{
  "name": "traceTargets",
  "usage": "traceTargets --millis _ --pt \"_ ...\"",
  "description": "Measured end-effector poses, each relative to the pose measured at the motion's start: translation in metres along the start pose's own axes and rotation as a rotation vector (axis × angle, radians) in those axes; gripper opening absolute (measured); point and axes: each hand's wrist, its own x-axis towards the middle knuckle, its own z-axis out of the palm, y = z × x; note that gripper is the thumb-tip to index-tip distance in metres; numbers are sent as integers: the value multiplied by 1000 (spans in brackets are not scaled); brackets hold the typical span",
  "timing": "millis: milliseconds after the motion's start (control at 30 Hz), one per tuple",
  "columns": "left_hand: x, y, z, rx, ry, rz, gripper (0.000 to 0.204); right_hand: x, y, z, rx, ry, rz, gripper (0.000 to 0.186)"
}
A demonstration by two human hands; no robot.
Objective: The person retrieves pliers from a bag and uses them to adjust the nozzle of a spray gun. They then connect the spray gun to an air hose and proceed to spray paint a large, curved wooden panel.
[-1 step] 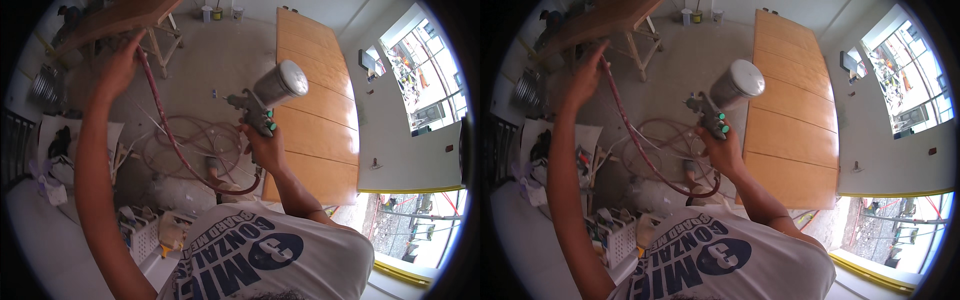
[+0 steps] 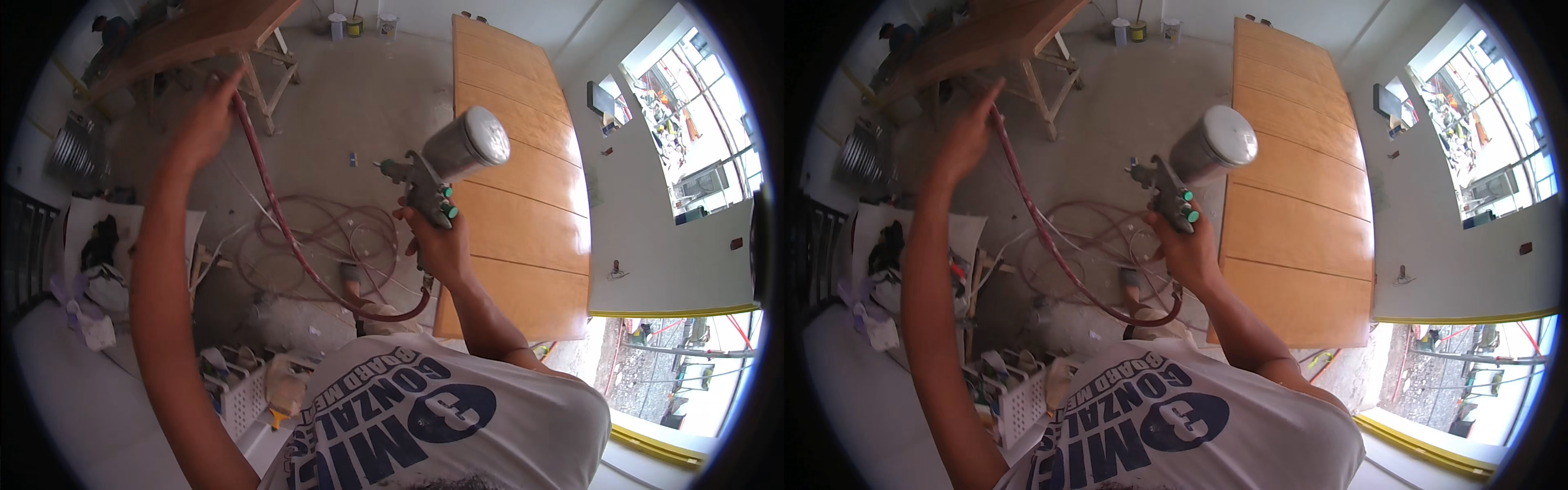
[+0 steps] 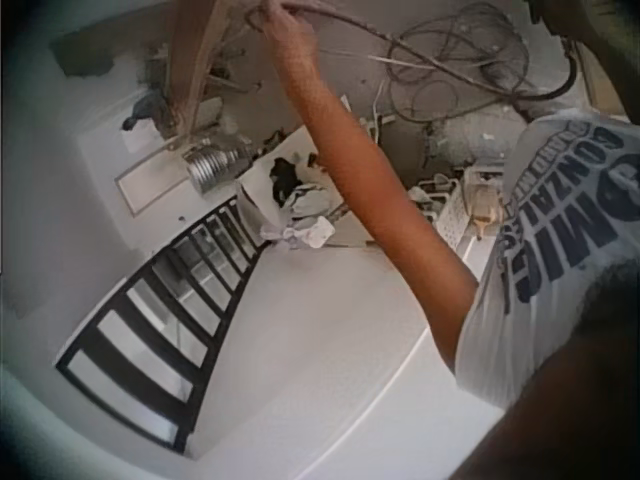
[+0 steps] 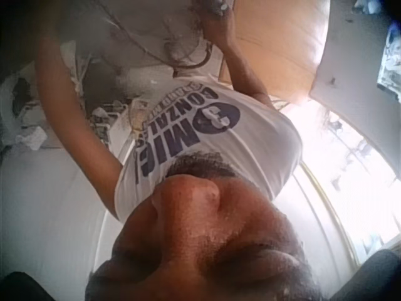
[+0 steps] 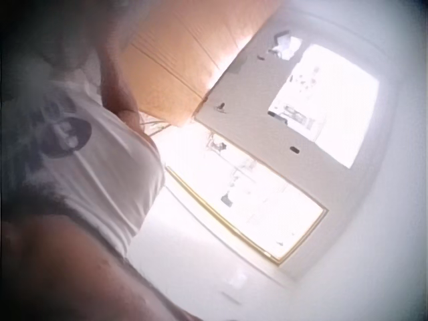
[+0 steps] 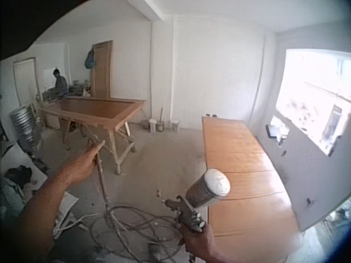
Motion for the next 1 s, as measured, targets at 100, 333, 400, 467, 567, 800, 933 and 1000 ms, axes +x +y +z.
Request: traceTargets --millis 100,333,400,467,567,800,933,1000 --pt "48 9 43 77 -499 -233 65 75 9 1 -50 88 82 31" --pt "11 98 -36 -1530 -1055 762 24 206 15 29 45 424 -50 36" --pt "43 86 -39 -1440 -1090 806 28 234 12 29 14 472 -39 36" --pt "93 65 2 -1573 -824 1368 22 260 3 37 15 457 1 33" --pt "143 44 21 -1578 -946 1499 17 293 7 41 -20 471 37 37" --pt "245 -13 79 -1785 -830 1576 41 385 9 83 -44 514 108 55" --pt "323 -29 107 -2222 -1505 1025 18 444 2 118 -32 574 263 53" --pt "361 -36 126 -2349 -1565 854 19 479 -2 128 -54 597 278 47"
